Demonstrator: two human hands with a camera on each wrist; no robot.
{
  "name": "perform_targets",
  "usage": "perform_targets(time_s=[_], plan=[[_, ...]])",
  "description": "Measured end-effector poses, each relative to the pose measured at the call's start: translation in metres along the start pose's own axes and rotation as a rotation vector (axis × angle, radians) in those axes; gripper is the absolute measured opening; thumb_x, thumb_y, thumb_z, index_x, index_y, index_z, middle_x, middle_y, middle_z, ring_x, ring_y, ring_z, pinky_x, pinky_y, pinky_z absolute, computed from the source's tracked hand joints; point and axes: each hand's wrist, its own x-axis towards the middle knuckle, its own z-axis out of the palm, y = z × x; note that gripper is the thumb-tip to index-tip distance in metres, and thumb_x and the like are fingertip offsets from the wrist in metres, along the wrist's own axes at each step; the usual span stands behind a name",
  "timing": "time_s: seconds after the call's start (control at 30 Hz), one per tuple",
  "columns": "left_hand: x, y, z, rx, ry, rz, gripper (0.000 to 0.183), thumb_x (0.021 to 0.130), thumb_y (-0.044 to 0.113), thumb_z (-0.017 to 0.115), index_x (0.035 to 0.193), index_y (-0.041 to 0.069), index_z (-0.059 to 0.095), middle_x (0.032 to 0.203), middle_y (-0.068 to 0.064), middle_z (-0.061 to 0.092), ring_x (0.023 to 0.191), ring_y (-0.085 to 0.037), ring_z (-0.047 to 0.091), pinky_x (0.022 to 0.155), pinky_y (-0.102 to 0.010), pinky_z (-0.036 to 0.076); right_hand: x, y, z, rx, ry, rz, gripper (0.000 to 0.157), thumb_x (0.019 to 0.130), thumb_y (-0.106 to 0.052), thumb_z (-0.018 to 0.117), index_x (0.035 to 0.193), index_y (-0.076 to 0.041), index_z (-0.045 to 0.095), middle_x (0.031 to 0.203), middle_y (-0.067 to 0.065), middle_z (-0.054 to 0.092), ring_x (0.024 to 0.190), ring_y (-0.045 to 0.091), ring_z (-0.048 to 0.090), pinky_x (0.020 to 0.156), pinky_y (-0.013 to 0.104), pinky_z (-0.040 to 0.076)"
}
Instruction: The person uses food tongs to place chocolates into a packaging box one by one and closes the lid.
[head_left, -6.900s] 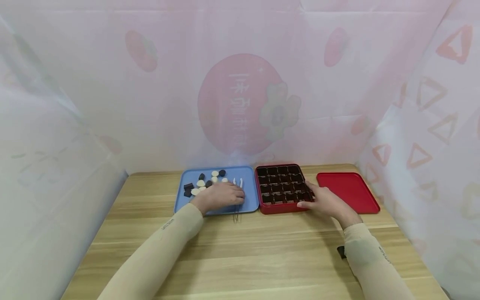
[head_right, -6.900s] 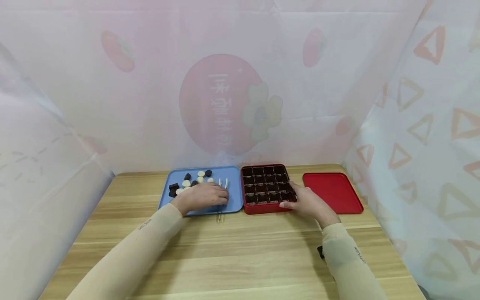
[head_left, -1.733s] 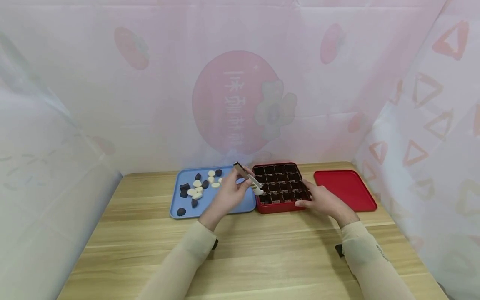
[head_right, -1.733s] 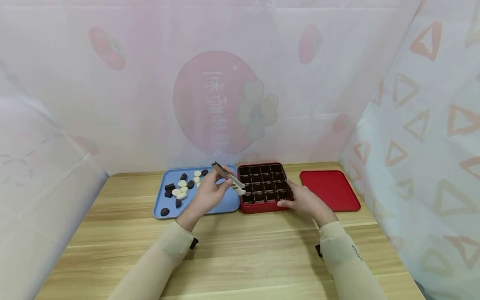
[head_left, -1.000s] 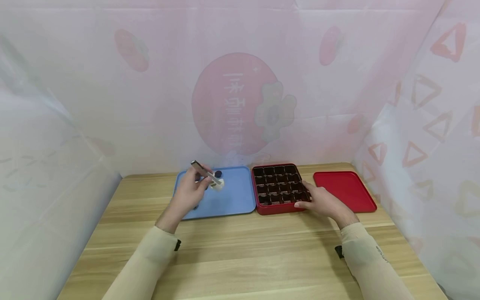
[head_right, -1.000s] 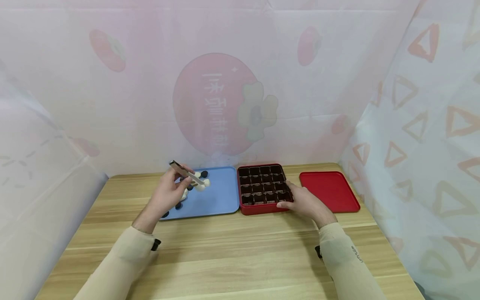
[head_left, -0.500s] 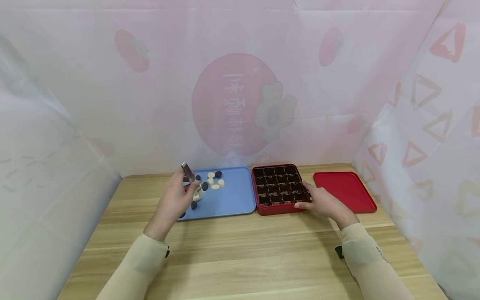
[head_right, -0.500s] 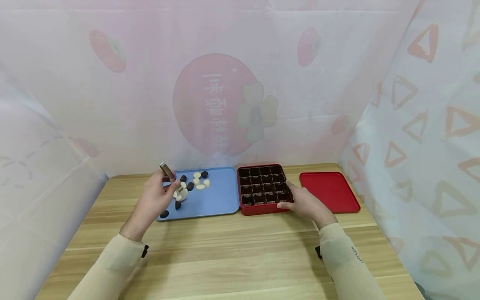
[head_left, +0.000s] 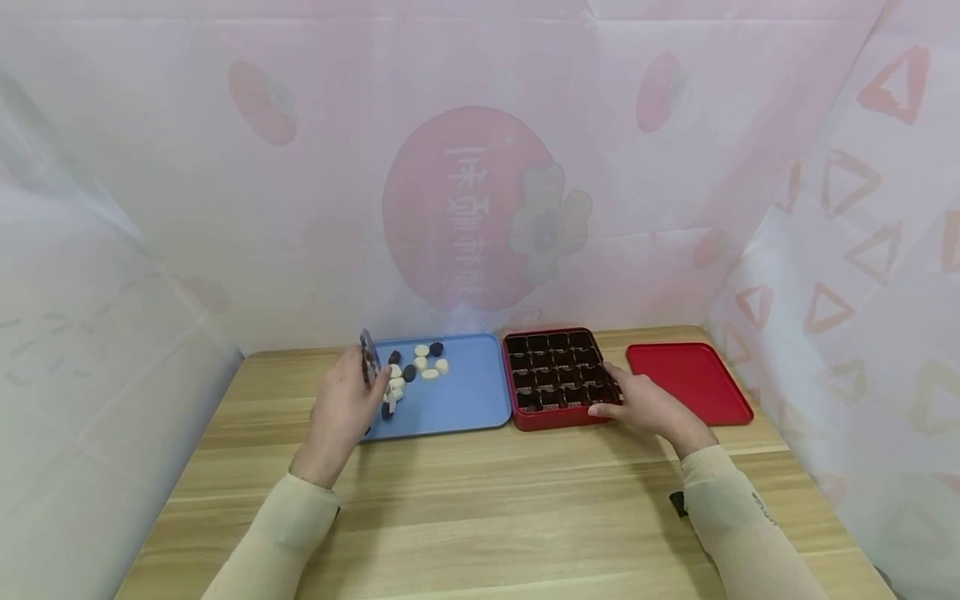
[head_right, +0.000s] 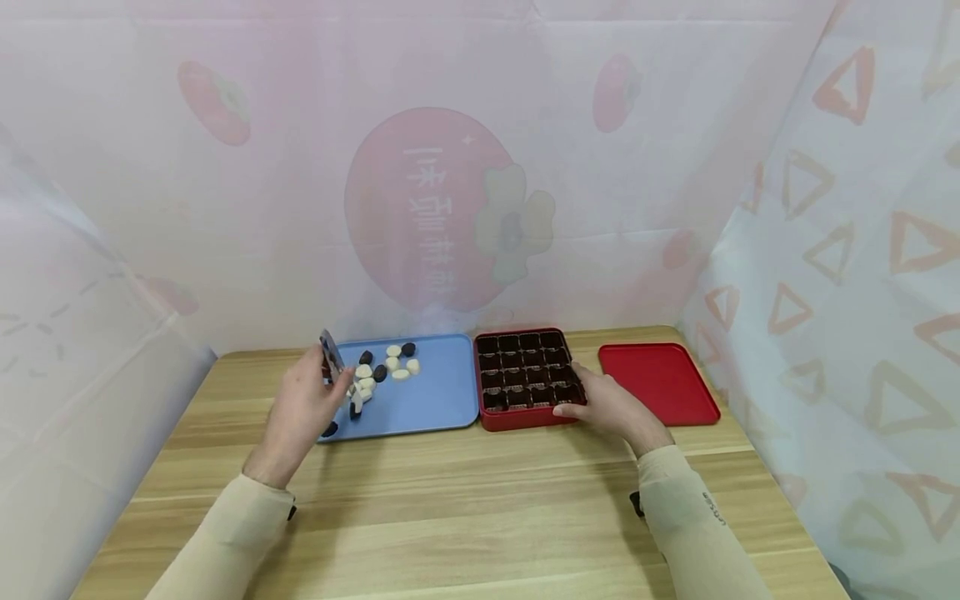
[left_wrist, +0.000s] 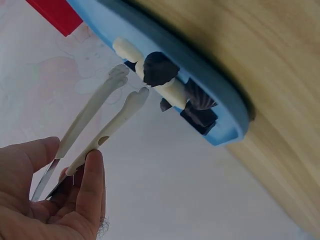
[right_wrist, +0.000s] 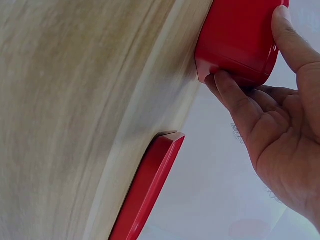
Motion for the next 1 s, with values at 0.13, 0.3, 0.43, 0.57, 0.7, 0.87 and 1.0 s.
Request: perform_targets(time_s=[0.13,0.3,0.43,0.57,0.7,0.87,1.0], plan=[[0.0,-0.005,0.007,0.01,0.004,-0.001,0.027,0.118,0.025,0.072,0.118,0.001,0.061,0.094,-0.012,0.062,0.073,-0.022,0.059,0.051,-0.027,0.049,0.0,0.0,0.0,0.001,0.001,0.0,0.108,0.107,-0.05,0.087,0.18,0.008,0.032,0.16,0.04,0.066,0.142,0.052,0.073,0.126,0.074,0.057],[0.0,-0.011,0.014,0.013,0.015,-0.006,0.026,0.116,0.022,0.074,0.12,0.0,0.061,0.096,-0.013,0.063,0.077,-0.023,0.06,0.054,-0.028,0.048,0.0,-0.001,0.001,0.007,0.002,0.002,0.107,0.108,-0.049,0.086,0.18,0.008,0.032,0.163,0.04,0.063,0.146,0.053,0.071,0.127,0.074,0.056],[0.0,-0.014,0.016,0.014,0.007,-0.009,0.025,0.116,0.02,0.074,0.119,-0.001,0.062,0.097,-0.014,0.063,0.079,-0.024,0.06,0.056,-0.027,0.048,-0.001,-0.001,0.0,0.003,0.004,0.0,0.107,0.108,-0.048,0.087,0.18,0.008,0.031,0.164,0.041,0.062,0.146,0.054,0.07,0.128,0.074,0.055],[0.0,-0.017,0.018,0.016,0.002,-0.002,0.022,0.116,0.018,0.074,0.119,0.0,0.061,0.098,-0.015,0.064,0.078,-0.023,0.06,0.054,-0.026,0.047,-0.002,-0.002,0.0,-0.001,0.004,0.001,0.107,0.108,-0.049,0.086,0.18,0.008,0.031,0.166,0.041,0.06,0.149,0.055,0.069,0.128,0.075,0.054],[0.0,-0.018,0.018,0.015,0.007,0.013,0.019,0.116,0.015,0.073,0.119,-0.001,0.063,0.098,-0.015,0.066,0.077,-0.023,0.061,0.055,-0.025,0.047,-0.001,-0.002,0.001,0.002,0.005,0.003,0.107,0.108,-0.049,0.086,0.18,0.007,0.032,0.167,0.041,0.06,0.149,0.055,0.068,0.128,0.074,0.054],[0.0,-0.013,0.016,-0.003,-0.004,0.022,0.018,0.116,0.015,0.073,0.119,0.0,0.063,0.099,-0.015,0.066,0.078,-0.024,0.061,0.055,-0.029,0.051,-0.001,-0.001,0.002,0.006,0.006,0.001,0.107,0.107,-0.049,0.087,0.18,0.007,0.033,0.162,0.039,0.065,0.144,0.051,0.072,0.127,0.074,0.056],[0.0,-0.004,0.017,-0.039,-0.002,0.059,0.016,0.116,0.013,0.073,0.119,0.0,0.064,0.107,-0.019,0.071,0.094,-0.036,0.078,0.07,-0.041,0.07,-0.001,-0.001,0.002,0.007,0.009,-0.002,0.107,0.108,-0.05,0.086,0.18,0.007,0.033,0.163,0.039,0.065,0.144,0.051,0.072,0.127,0.074,0.056]])
